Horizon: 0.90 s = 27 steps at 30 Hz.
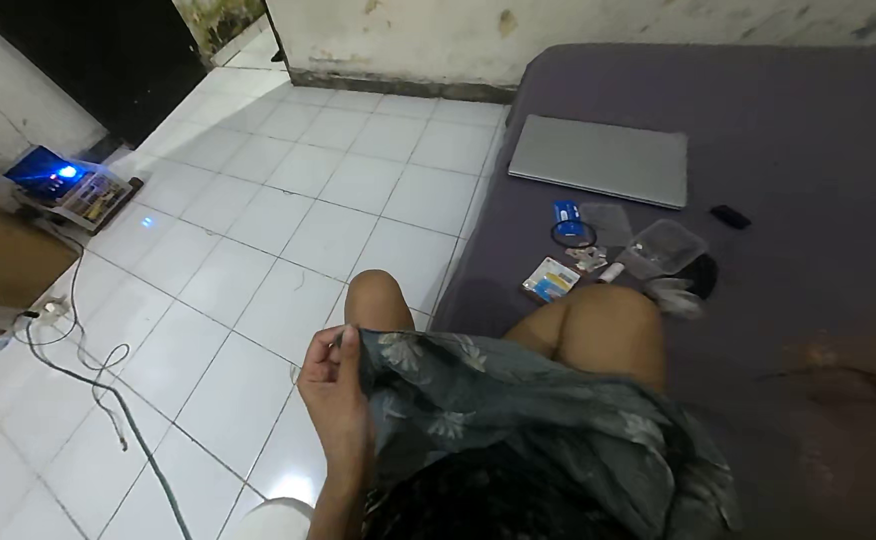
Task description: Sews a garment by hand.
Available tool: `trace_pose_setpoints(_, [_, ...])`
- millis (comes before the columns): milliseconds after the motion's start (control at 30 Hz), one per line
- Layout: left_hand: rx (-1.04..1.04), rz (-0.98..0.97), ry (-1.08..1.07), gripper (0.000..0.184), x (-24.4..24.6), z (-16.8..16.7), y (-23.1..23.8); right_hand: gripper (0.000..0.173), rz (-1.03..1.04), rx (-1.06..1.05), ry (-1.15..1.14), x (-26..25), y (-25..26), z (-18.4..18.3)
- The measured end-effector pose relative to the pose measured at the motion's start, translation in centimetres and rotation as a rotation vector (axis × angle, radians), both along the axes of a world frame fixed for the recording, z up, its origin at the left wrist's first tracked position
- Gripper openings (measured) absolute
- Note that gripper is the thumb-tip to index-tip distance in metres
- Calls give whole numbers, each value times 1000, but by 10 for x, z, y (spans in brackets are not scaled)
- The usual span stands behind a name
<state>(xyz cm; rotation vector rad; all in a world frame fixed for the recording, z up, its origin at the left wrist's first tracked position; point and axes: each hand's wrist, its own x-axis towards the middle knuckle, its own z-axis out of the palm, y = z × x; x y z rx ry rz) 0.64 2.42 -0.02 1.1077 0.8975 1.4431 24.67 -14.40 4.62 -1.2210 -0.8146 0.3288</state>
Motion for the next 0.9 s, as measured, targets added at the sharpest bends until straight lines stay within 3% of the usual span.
trace_pose_setpoints(133, [119,-23,8,18,5,1,-12,22,285,-108,-313,-87,52,-16])
trace_pose_setpoints(267, [187,-59,10,13,3,1,-20,18,222,22,-517,-127,76,-34])
trace_pose_setpoints(900, [308,-170,-44,15,-3,3,-26,14,108,72,-615,-136,81,-34])
